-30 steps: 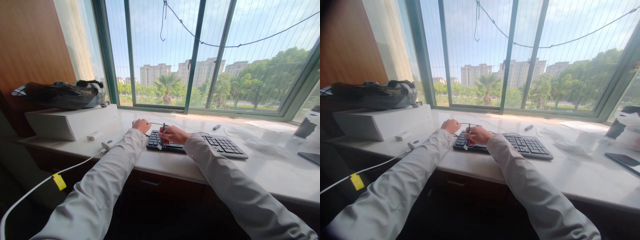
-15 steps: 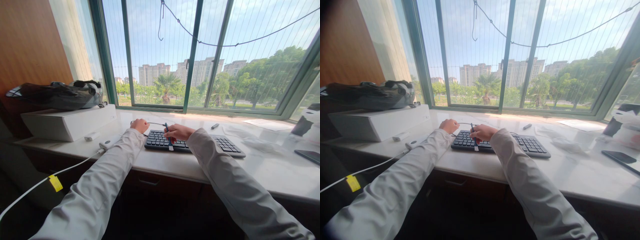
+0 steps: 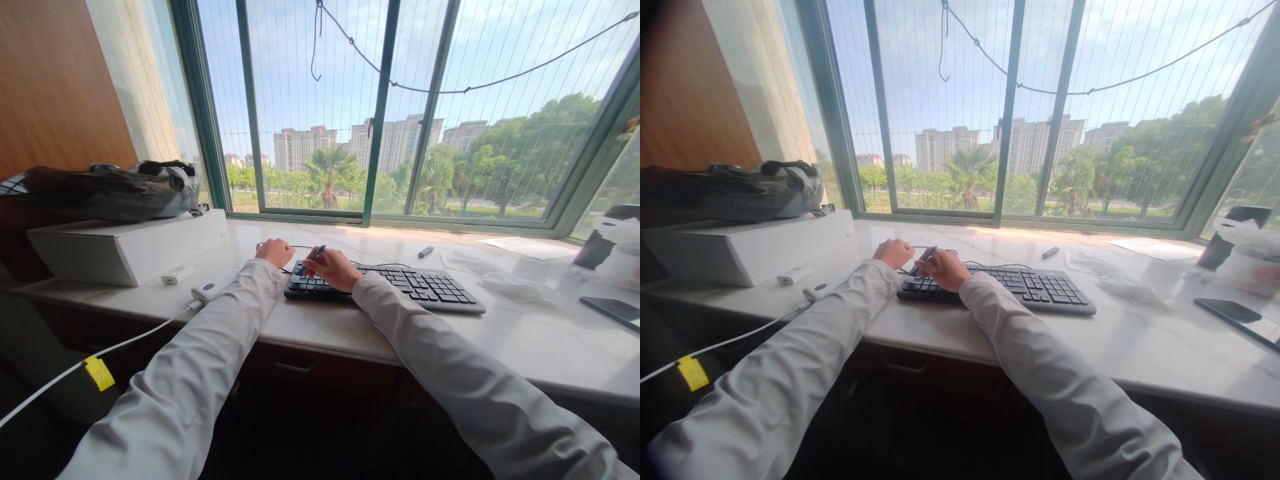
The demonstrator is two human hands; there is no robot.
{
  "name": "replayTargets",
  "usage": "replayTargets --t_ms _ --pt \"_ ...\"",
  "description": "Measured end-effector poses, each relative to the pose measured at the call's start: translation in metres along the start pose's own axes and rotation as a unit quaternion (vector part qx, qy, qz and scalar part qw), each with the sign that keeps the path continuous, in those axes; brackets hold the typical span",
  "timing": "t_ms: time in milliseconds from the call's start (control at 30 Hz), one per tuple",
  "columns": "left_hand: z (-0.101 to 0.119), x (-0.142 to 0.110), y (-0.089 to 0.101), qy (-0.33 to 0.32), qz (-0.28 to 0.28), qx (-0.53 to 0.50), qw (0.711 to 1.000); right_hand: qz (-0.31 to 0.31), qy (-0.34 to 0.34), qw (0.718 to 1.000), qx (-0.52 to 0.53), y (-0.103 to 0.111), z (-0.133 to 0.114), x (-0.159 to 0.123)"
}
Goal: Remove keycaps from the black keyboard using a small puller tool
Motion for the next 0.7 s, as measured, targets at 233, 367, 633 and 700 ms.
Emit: replayTargets --t_ms 233,367,633,700 --pt "0.001 -0.002 0.002 0.000 -0.002 -0.002 1.000 0.025 0.007 1.000 -0.004 -0.012 0.005 0.006" --pt "0.001 -0.003 0.004 -0.007 -0.001 -0.003 1.000 0.008 0.010 0.999 -0.033 -0.016 0.007 0.006" --pt "0.001 -0.004 0.003 -0.004 -0.005 -0.003 1.000 -0.014 -0.005 0.996 -0.087 -0.009 0.003 0.005" --pt "0.001 -0.004 0.004 -0.002 -0.006 -0.002 1.000 -0.021 0.000 0.995 -0.101 -0.005 0.001 0.005"
Point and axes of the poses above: each hand's wrist, its own x-axis towards the middle knuckle, its own y-axis out of the back of the hand, z = x × y, the point moved 4 cm from there along x, towards the middle knuckle, and after that the axes turned 6 degrees about x, right-handed, at the moved point
